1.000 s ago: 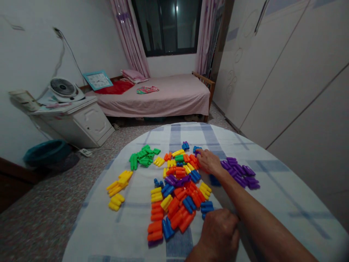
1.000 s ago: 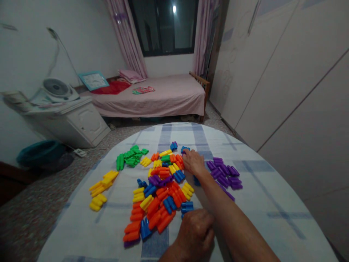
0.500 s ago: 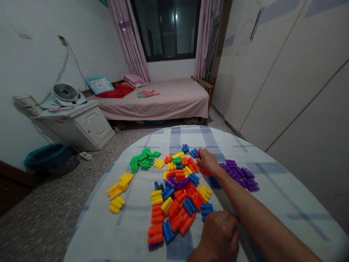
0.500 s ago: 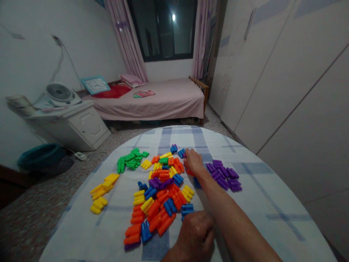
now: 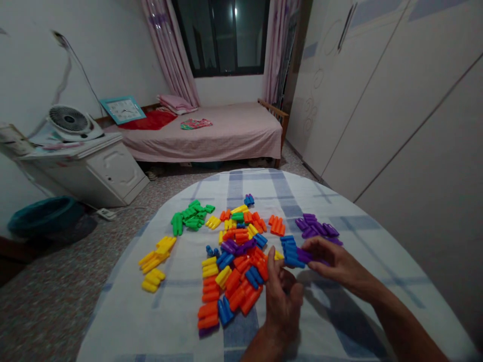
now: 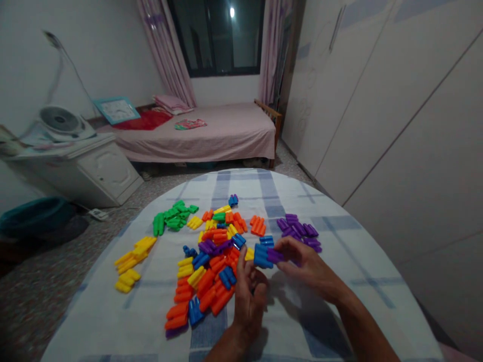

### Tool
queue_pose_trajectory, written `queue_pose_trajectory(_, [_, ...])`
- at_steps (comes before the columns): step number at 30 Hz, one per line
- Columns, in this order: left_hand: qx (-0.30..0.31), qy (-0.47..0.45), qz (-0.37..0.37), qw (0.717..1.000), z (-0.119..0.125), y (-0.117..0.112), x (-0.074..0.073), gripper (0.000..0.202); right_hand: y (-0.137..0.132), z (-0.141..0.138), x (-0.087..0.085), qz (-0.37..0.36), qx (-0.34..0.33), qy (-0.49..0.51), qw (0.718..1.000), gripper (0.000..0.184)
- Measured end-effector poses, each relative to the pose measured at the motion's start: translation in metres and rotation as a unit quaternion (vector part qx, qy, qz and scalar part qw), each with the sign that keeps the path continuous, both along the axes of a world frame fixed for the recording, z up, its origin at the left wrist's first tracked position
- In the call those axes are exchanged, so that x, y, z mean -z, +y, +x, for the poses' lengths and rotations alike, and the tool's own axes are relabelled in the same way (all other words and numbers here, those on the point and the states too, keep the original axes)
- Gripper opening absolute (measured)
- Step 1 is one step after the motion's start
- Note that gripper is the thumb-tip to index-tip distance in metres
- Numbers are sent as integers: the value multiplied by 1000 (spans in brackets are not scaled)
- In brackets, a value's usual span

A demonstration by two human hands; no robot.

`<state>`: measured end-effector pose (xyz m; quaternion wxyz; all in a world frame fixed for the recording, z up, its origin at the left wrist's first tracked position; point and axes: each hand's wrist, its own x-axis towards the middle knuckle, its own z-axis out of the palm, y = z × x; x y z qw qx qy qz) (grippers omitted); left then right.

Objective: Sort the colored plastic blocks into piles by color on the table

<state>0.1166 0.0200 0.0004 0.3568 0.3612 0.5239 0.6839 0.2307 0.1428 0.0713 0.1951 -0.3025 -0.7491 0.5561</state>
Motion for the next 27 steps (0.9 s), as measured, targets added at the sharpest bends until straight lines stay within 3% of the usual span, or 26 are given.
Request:
queue_pose_trajectory(2, [0, -14, 1, 1000, 0, 0, -1, 74, -15, 9, 1, -10, -7, -14, 1000, 28])
queue_pose_trajectory(5, [-36, 24, -33, 999, -4, 1, 0, 53, -26, 11, 4, -32, 3, -6, 999, 25])
queue_pose_trajectory(9, [-106, 86, -43, 990, -12, 4, 6, 35, -17, 16, 9, -40, 102, 9, 994, 26])
queue_pose_trajectory(14, [-147, 225, 7, 963, -13, 6, 9, 26, 32, 34, 28, 147, 279, -70, 946, 29])
queue_pose_trajectory(18, [-143, 330, 32, 933, -11, 8, 5, 21, 63, 41, 53, 275, 270, -152, 910, 32])
queue_pose_trajectory(21, [-150, 360, 24, 920, -11, 8, 2, 23, 67, 40, 65, 370, 264, -191, 870, 32])
queue_pose_trajectory(25, [-157, 375, 23, 913, -12, 9, 0, 27, 57, 28, 63, 450, 299, -231, 809, 34])
queue_pose_trajectory(27, [-157, 378, 21, 912, -12, 9, 0, 28, 53, 15, 57, 478, 279, -239, 798, 36])
